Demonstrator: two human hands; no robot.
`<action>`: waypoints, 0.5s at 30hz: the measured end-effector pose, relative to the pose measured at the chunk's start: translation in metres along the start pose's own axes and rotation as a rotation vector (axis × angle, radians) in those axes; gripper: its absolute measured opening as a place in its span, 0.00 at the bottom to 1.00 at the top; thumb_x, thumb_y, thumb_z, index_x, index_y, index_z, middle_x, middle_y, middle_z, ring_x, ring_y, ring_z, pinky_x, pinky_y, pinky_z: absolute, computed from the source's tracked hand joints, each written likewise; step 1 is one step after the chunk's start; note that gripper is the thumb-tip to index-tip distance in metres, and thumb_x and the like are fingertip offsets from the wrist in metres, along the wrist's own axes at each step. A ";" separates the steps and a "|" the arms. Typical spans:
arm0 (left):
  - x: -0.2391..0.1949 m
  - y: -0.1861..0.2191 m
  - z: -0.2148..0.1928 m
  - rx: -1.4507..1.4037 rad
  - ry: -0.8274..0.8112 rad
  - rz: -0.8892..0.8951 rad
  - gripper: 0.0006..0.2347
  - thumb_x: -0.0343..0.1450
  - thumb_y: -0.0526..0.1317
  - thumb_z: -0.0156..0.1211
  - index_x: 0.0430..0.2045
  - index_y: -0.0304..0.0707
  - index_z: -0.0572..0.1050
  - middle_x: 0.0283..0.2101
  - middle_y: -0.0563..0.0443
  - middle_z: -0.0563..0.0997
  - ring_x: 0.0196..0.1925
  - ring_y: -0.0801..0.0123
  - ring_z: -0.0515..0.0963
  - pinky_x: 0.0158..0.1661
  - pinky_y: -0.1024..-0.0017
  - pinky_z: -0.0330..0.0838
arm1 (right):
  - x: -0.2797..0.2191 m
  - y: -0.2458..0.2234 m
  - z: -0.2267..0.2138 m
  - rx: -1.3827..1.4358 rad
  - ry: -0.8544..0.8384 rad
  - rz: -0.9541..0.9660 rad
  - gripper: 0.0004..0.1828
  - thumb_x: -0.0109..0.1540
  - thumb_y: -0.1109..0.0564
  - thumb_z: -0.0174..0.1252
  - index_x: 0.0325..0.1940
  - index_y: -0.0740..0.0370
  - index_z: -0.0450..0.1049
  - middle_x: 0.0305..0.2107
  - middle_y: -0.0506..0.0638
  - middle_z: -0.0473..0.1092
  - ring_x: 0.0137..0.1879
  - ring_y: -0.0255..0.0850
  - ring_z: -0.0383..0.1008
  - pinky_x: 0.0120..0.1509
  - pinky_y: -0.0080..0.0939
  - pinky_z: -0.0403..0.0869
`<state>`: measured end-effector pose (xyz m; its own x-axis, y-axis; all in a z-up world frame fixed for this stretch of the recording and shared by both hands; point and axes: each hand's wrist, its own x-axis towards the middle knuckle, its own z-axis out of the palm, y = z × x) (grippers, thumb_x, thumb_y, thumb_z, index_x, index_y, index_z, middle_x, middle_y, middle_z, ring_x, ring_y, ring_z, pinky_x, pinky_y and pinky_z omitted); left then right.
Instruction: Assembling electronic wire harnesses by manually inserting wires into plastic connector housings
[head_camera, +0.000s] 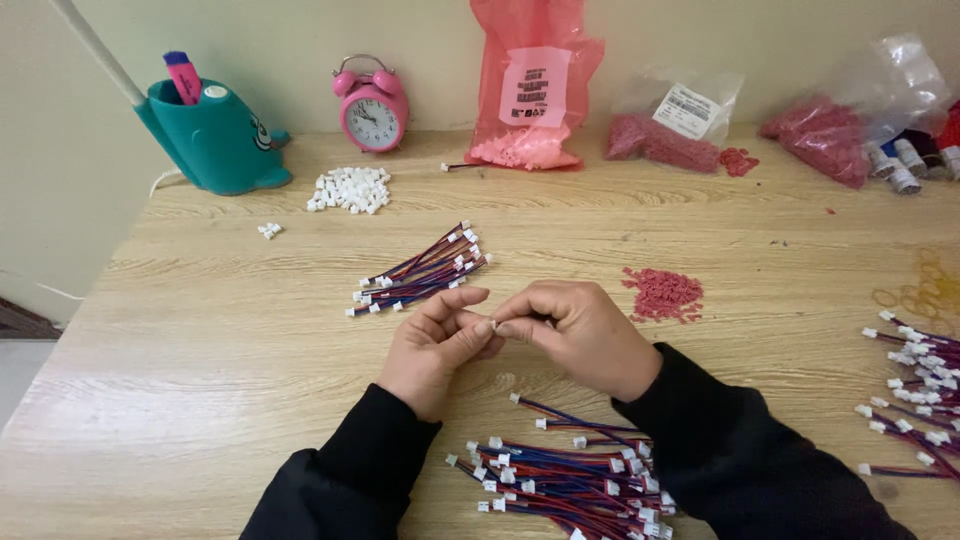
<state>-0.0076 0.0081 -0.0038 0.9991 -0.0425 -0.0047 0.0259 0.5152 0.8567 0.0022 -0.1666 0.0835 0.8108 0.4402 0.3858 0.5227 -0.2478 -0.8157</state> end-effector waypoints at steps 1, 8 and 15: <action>0.001 0.000 0.001 0.001 -0.001 0.002 0.15 0.65 0.26 0.63 0.46 0.28 0.74 0.27 0.40 0.81 0.30 0.62 0.84 0.36 0.68 0.82 | -0.001 0.004 0.000 0.000 0.001 -0.002 0.02 0.55 0.62 0.65 0.32 0.59 0.81 0.22 0.52 0.76 0.31 0.36 0.74 0.37 0.37 0.73; 0.000 0.004 0.001 0.078 -0.040 0.035 0.15 0.65 0.27 0.63 0.45 0.30 0.74 0.28 0.42 0.81 0.30 0.64 0.84 0.36 0.70 0.82 | -0.004 -0.001 0.004 0.136 0.012 0.240 0.06 0.54 0.65 0.62 0.34 0.62 0.82 0.20 0.46 0.74 0.30 0.30 0.68 0.35 0.31 0.71; -0.006 0.015 0.010 0.146 -0.002 0.099 0.14 0.66 0.27 0.62 0.45 0.28 0.76 0.28 0.42 0.81 0.31 0.66 0.83 0.38 0.71 0.81 | -0.003 -0.009 0.006 0.095 0.045 0.161 0.07 0.55 0.65 0.62 0.35 0.61 0.82 0.21 0.51 0.76 0.30 0.33 0.70 0.37 0.35 0.74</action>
<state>-0.0130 0.0078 0.0142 0.9965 0.0007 0.0838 -0.0775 0.3871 0.9188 -0.0065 -0.1605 0.0875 0.8940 0.3615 0.2647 0.3602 -0.2283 -0.9045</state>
